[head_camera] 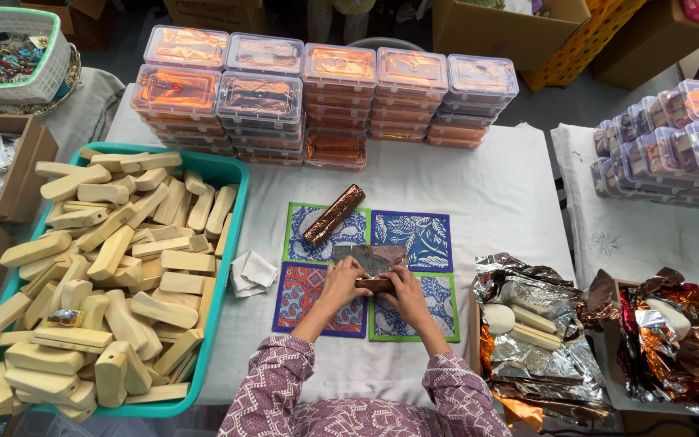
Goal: The person wraps small wooden blocks in copper foil, wipes them with a white cloth, and places them into clear plastic containers. They repeat this process for multiple blocks, stacking the finished containers on the table.
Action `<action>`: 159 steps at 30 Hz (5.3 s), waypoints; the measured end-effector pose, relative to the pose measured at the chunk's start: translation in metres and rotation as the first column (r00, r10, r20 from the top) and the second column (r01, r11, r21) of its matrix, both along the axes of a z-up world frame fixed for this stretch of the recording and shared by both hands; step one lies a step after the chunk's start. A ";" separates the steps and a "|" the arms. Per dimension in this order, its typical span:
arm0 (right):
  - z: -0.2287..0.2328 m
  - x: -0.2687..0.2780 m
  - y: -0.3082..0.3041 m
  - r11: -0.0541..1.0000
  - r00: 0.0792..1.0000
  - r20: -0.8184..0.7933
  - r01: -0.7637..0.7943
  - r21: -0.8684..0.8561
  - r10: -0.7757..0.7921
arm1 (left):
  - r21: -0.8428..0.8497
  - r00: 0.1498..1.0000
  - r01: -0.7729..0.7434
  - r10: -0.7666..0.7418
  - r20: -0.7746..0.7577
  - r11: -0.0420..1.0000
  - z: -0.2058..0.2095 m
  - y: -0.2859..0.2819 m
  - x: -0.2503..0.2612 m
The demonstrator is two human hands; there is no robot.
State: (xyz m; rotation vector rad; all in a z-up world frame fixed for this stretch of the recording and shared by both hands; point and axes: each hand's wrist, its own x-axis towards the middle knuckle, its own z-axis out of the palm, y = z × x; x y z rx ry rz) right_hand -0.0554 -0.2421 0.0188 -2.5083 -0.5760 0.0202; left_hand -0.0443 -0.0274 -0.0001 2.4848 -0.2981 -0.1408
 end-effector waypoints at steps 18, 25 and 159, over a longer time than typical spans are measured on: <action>0.001 0.007 -0.001 0.999 0.996 -0.075 0.044 -0.024 -0.046 | 0.053 0.997 0.068 -0.070 0.038 0.996 -0.009 0.011 0.023; -0.002 0.010 0.003 0.995 0.997 -0.040 0.064 -0.074 -0.067 | 0.138 0.984 0.040 -0.063 0.165 0.990 -0.012 0.010 0.022; -0.017 -0.009 0.039 0.952 0.938 0.165 0.304 0.026 -0.304 | 0.358 0.875 -0.399 0.233 0.425 0.844 -0.028 0.023 0.087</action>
